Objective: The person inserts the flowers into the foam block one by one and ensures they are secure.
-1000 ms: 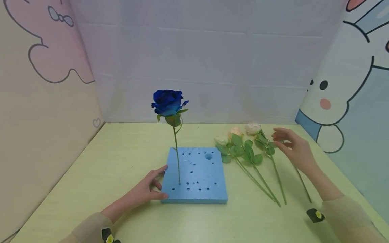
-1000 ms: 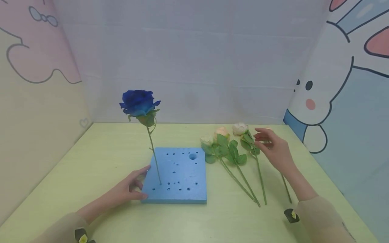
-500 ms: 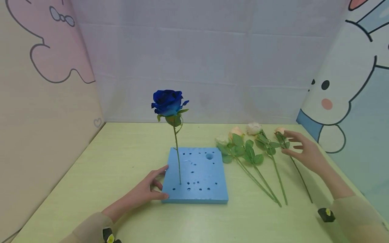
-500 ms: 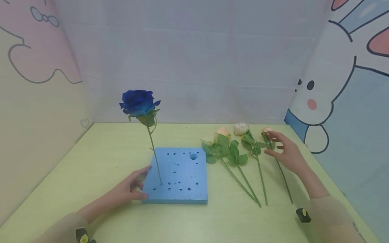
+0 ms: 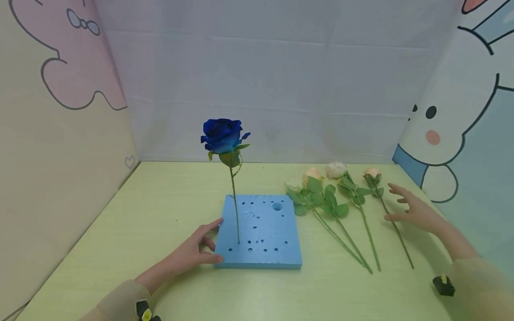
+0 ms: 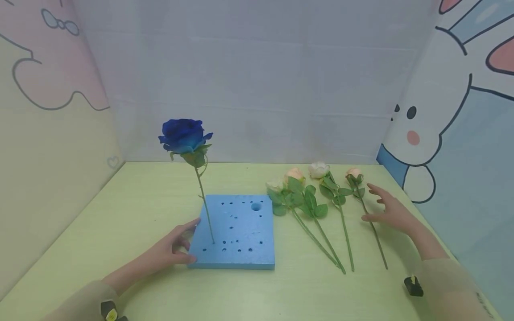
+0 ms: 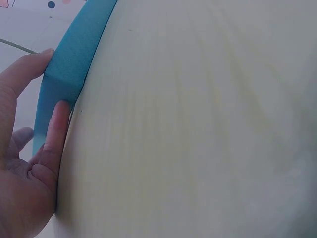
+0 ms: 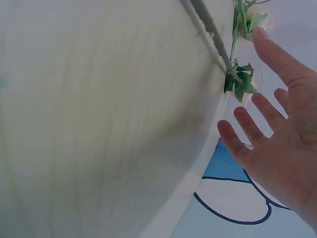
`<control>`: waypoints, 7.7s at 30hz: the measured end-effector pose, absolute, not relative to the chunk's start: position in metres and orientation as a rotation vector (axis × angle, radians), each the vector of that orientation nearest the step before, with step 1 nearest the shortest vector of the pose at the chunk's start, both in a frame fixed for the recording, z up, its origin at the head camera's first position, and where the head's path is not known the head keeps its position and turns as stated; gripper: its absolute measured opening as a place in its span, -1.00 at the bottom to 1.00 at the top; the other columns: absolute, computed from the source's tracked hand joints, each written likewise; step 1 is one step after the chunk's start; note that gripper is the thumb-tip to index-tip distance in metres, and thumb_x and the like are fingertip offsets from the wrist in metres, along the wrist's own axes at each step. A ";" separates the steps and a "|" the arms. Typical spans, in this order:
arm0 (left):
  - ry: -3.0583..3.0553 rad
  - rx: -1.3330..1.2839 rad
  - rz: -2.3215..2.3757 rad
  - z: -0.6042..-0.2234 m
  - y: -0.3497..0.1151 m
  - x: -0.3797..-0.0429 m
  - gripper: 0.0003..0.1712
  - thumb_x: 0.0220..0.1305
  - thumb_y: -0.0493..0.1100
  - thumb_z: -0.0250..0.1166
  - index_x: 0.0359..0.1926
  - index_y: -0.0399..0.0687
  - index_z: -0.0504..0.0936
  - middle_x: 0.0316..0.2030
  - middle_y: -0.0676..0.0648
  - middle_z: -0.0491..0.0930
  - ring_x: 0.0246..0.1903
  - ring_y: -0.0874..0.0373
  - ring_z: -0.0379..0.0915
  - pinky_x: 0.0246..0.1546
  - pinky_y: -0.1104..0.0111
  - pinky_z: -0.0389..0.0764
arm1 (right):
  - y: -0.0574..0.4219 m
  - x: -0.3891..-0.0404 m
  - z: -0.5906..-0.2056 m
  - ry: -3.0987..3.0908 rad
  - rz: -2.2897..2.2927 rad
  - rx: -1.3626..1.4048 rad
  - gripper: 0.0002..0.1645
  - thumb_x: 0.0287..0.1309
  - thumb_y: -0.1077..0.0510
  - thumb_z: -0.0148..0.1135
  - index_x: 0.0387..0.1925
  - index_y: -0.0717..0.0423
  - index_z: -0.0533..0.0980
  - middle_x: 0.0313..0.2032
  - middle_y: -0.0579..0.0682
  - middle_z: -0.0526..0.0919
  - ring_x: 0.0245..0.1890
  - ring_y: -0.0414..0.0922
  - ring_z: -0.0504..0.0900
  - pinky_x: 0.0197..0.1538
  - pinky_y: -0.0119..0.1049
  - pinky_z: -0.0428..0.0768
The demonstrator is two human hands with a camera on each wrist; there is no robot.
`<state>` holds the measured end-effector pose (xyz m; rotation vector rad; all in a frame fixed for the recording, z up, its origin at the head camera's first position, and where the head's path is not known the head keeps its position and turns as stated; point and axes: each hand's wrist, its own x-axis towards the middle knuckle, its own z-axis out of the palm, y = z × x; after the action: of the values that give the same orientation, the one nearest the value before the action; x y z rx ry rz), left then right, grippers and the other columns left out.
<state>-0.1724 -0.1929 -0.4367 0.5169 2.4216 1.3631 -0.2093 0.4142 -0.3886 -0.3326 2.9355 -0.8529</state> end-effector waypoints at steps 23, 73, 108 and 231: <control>2.411 0.515 1.374 -0.438 -0.194 -0.172 0.14 0.08 -0.04 0.51 0.56 0.12 0.02 0.42 -0.25 0.15 -0.08 0.07 0.43 -0.24 0.45 0.54 | 0.428 -0.209 -0.403 2.730 -0.728 -0.235 0.07 0.22 -0.08 0.31 0.47 0.39 -0.02 0.26 0.66 0.19 0.19 0.58 0.31 0.03 0.32 0.45; 2.405 0.516 1.384 -0.440 -0.195 -0.172 0.12 0.09 -0.03 0.50 0.56 0.13 0.03 0.43 -0.26 0.17 -0.11 0.14 0.44 -0.23 0.45 0.53 | 0.343 -0.215 -0.356 2.762 -1.134 -0.183 -0.38 0.30 0.19 0.22 0.31 0.35 0.31 -0.29 0.23 0.68 -0.34 -0.09 0.72 -0.29 -0.16 0.71; 2.413 0.513 1.386 -0.440 -0.194 -0.172 0.13 0.08 -0.04 0.51 0.56 0.15 0.03 0.43 -0.24 0.17 -0.13 0.16 0.46 -0.24 0.46 0.53 | 0.159 -0.198 -0.329 2.605 -1.839 -0.621 -0.75 0.20 0.26 0.33 -0.09 0.21 0.54 -0.38 0.17 0.67 -0.42 -0.21 0.71 -0.31 -0.19 0.72; 2.404 0.484 1.385 -0.435 -0.193 -0.170 0.14 0.06 -0.07 0.52 0.55 0.12 0.03 0.44 -0.27 0.14 -0.11 0.08 0.46 -0.23 0.46 0.55 | 0.094 -0.196 -0.357 2.557 -1.637 -1.113 -0.82 0.28 0.40 0.15 -0.13 0.17 0.49 -0.26 0.07 0.67 -0.28 -0.01 0.72 -0.26 -0.36 0.70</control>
<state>-0.1702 -0.1932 -0.4345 0.4842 2.4044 1.3855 -0.1957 0.0941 -0.3568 -1.1134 2.5573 -1.6368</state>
